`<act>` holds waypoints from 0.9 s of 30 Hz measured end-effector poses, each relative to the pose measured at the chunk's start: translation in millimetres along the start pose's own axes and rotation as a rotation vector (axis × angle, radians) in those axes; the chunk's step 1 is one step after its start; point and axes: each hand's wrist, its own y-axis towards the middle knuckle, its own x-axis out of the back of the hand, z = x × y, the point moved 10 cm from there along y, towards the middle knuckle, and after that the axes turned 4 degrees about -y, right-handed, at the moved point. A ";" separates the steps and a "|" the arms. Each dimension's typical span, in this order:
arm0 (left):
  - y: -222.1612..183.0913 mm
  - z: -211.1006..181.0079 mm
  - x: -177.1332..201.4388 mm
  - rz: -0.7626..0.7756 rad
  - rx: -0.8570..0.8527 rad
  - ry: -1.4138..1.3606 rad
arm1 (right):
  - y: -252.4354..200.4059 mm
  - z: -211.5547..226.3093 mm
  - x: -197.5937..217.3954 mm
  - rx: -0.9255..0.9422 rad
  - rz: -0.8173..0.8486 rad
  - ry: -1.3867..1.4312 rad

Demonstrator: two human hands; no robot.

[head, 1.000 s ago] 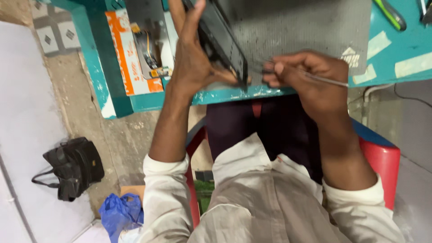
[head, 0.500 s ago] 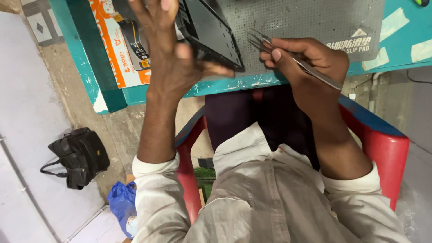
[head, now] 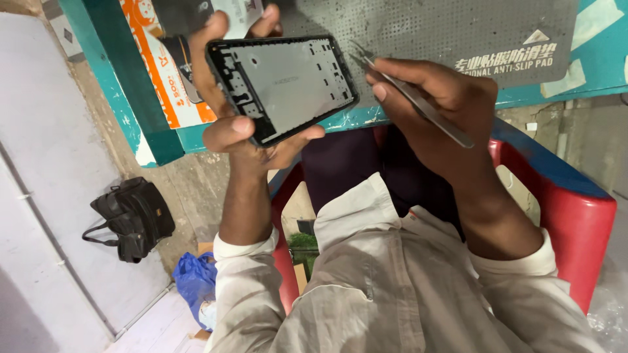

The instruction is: The person applies liquid from a bottle to the edges of a disassembled smartphone frame and uses tweezers to manipulate internal components. The person works at a cluttered workbench with various tools and parts visible.

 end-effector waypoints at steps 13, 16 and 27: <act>0.4 11.9 0.4 -0.044 0.136 -0.258 | -1.0 -8.6 -12.0 -0.105 -0.016 0.055; 0.2 7.9 -5.4 -0.048 0.138 -0.213 | -0.2 -3.3 -13.5 -0.068 -0.008 -0.059; 16.6 -2.0 -8.9 0.087 -0.027 -0.137 | -5.7 12.5 -15.7 0.061 -0.032 -0.056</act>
